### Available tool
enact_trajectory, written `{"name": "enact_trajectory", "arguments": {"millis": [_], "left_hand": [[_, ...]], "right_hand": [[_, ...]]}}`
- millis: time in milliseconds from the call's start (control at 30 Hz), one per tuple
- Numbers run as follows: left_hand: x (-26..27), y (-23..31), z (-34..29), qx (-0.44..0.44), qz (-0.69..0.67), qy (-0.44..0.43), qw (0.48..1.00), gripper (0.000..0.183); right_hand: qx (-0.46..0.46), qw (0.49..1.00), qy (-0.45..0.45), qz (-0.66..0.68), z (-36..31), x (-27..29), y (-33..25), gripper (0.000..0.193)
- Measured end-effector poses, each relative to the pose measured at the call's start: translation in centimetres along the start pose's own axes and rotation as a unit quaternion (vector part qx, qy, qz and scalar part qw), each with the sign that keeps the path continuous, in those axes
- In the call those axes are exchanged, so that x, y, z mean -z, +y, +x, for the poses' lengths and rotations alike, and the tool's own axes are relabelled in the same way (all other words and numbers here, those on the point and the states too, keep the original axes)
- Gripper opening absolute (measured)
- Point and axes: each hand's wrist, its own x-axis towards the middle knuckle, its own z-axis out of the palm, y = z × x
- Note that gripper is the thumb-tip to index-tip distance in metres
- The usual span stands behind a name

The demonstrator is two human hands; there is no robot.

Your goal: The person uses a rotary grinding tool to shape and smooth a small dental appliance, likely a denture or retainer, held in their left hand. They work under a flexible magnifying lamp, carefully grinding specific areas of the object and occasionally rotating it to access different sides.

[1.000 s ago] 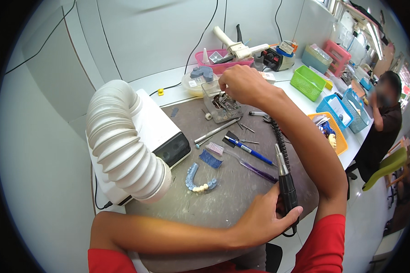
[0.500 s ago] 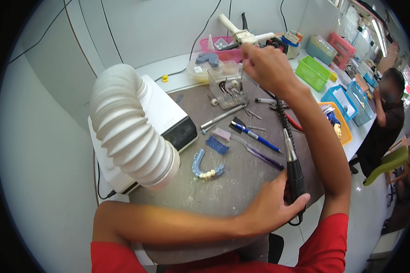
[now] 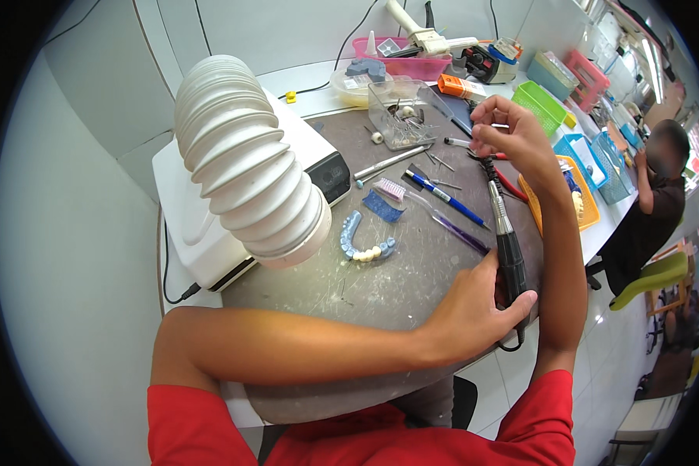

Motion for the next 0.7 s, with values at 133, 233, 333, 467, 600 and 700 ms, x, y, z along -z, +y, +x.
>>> {"name": "enact_trajectory", "arguments": {"millis": [133, 233, 333, 467, 600, 700], "left_hand": [[-0.6, -1.3, 0.1, -0.101, 0.015, 0.061, 0.993, 0.041], [-0.7, -1.5, 0.4, -0.093, 0.008, 0.049, 0.994, 0.042], [-0.7, -1.4, 0.4, -0.091, -0.006, 0.048, 0.995, 0.042], [-0.6, -1.2, 0.1, -0.101, 0.02, 0.059, 0.993, 0.043], [-0.2, -0.5, -0.2, -0.081, 0.024, 0.046, 0.995, 0.043], [-0.1, -0.5, -0.3, -0.078, 0.031, 0.041, 0.996, 0.044]], "right_hand": [[0.022, 0.972, -0.017, -0.233, -0.5, -0.6, 0.7, 0.014], [0.057, 0.926, -0.02, -0.372, -0.8, 0.2, 1.9, 0.015], [0.049, 0.878, 0.002, -0.476, -1.6, 0.9, 1.7, 0.014], [-0.011, 0.863, -0.02, -0.504, -1.8, -0.2, 0.5, 0.02], [-0.012, 0.891, -0.034, -0.452, -2.0, -2.1, 0.5, 0.022], [0.039, 0.887, -0.04, -0.459, -1.8, -2.3, 1.2, 0.023]]}}
